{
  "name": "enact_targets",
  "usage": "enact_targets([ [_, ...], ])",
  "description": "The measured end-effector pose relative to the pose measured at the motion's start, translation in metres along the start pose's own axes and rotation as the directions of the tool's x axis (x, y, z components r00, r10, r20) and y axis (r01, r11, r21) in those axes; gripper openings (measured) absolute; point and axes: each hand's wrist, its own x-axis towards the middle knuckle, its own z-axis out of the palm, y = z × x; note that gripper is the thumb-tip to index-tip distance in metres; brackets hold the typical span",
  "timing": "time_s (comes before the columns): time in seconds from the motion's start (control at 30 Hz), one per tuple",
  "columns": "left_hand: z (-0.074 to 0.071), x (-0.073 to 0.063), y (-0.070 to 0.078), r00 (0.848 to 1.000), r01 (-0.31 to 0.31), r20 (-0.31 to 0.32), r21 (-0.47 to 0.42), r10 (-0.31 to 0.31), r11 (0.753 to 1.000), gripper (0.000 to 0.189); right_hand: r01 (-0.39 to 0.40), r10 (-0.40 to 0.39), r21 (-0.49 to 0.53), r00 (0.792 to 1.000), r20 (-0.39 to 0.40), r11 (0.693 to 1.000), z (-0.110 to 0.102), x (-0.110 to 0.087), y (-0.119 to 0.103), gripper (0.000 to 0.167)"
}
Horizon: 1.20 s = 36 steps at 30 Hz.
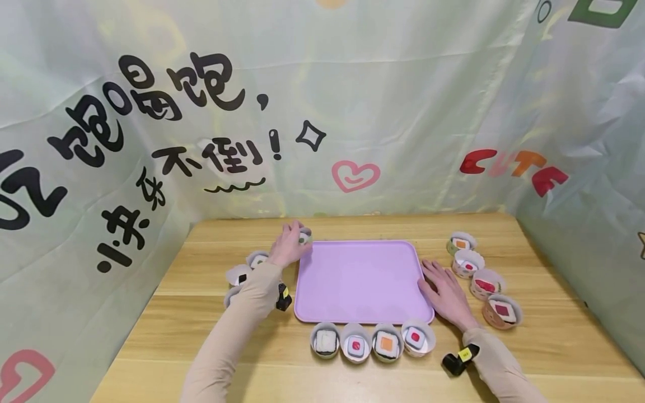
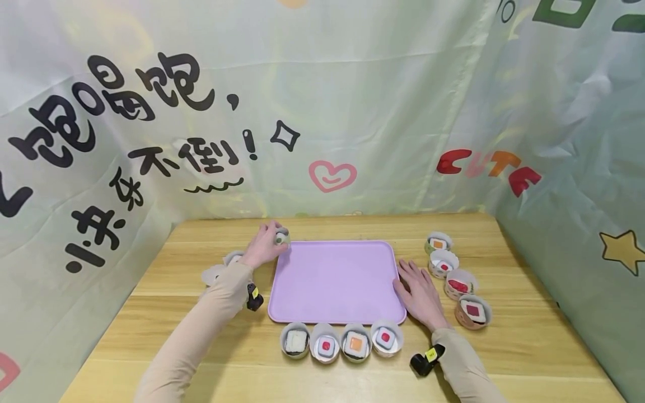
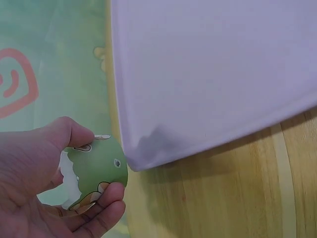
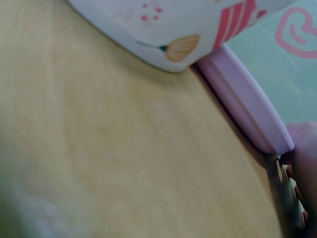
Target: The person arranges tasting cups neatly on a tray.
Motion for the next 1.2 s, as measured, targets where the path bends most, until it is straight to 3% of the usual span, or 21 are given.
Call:
enact_targets([
  [0.6, 0.004, -0.006, 0.005, 0.999, -0.007, 0.041, -0.02, 0.008, 1.0, 0.047, 0.022, -0.022, -0.007, 0.999, -0.031, 1.0, 0.003, 0.0, 0.003, 0.053],
  [0.9, 0.007, -0.006, 0.009, 0.999, 0.002, 0.045, 0.002, -0.002, 1.0, 0.05, 0.001, -0.001, -0.002, 1.0, 0.0, 1.0, 0.003, 0.001, 0.004, 0.055],
  [1.2, 0.012, -0.004, 0.011, 0.999, 0.006, 0.054, -0.003, -0.006, 1.0, 0.05, 0.021, -0.021, -0.012, 0.999, -0.034, 1.0, 0.003, 0.0, 0.002, 0.053],
])
